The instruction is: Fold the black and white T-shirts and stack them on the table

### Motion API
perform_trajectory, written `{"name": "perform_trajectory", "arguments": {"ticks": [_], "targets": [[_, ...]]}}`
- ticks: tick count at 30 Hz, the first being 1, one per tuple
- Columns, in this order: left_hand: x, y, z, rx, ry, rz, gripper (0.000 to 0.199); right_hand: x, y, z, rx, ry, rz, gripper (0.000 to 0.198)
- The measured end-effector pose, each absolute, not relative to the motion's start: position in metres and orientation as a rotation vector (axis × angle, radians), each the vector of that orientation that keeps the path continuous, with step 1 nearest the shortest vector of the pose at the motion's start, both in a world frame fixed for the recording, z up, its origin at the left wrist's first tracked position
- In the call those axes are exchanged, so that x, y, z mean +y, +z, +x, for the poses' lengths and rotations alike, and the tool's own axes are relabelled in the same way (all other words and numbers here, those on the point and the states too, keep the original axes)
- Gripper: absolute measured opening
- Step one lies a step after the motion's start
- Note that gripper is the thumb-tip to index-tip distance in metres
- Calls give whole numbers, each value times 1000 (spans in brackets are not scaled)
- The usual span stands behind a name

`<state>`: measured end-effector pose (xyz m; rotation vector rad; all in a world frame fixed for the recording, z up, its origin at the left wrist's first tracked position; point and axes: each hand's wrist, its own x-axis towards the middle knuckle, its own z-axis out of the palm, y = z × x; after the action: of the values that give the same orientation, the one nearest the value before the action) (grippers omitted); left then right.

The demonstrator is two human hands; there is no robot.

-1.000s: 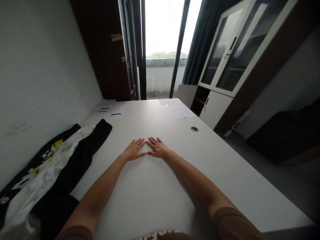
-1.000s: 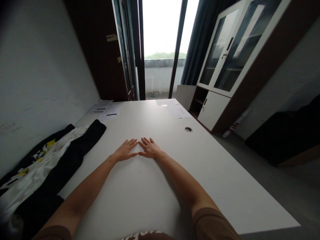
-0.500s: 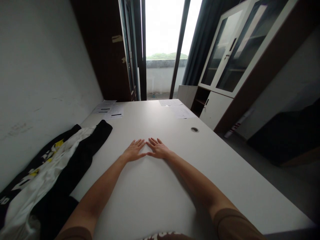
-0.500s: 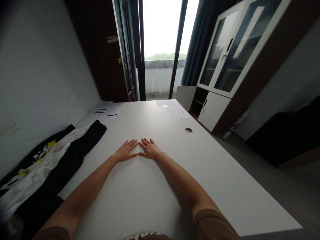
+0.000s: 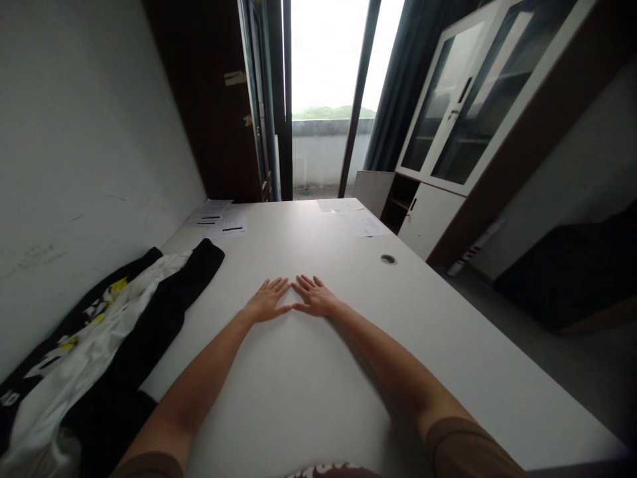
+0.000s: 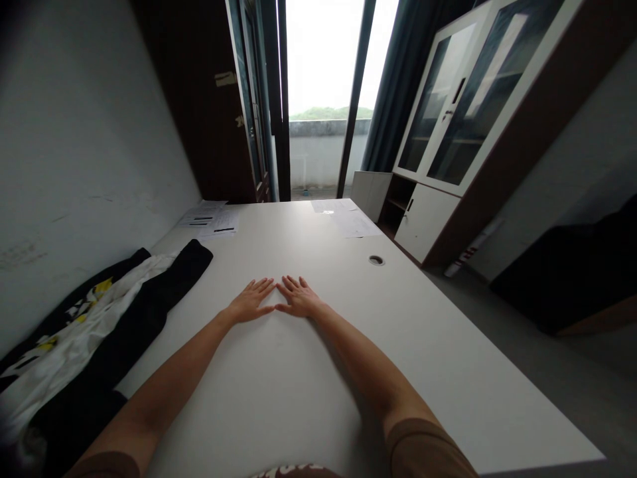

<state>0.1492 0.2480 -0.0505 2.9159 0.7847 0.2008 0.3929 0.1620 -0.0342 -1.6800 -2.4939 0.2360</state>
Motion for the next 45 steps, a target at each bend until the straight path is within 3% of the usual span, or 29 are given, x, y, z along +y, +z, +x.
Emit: {"name": "perform_trajectory", "arguments": {"ticks": [34,39,45], "targets": [[247,-48,147,750,307,2870,75,165,-42,394,-2417,197,-1617,85],[246,-48,147,744,386,2847,68,163,-42,395,-2284,141,-1479,60],[248,-45,146,826,593,2733,39,163,-43,394,-2201,52,-1407,37]]}}
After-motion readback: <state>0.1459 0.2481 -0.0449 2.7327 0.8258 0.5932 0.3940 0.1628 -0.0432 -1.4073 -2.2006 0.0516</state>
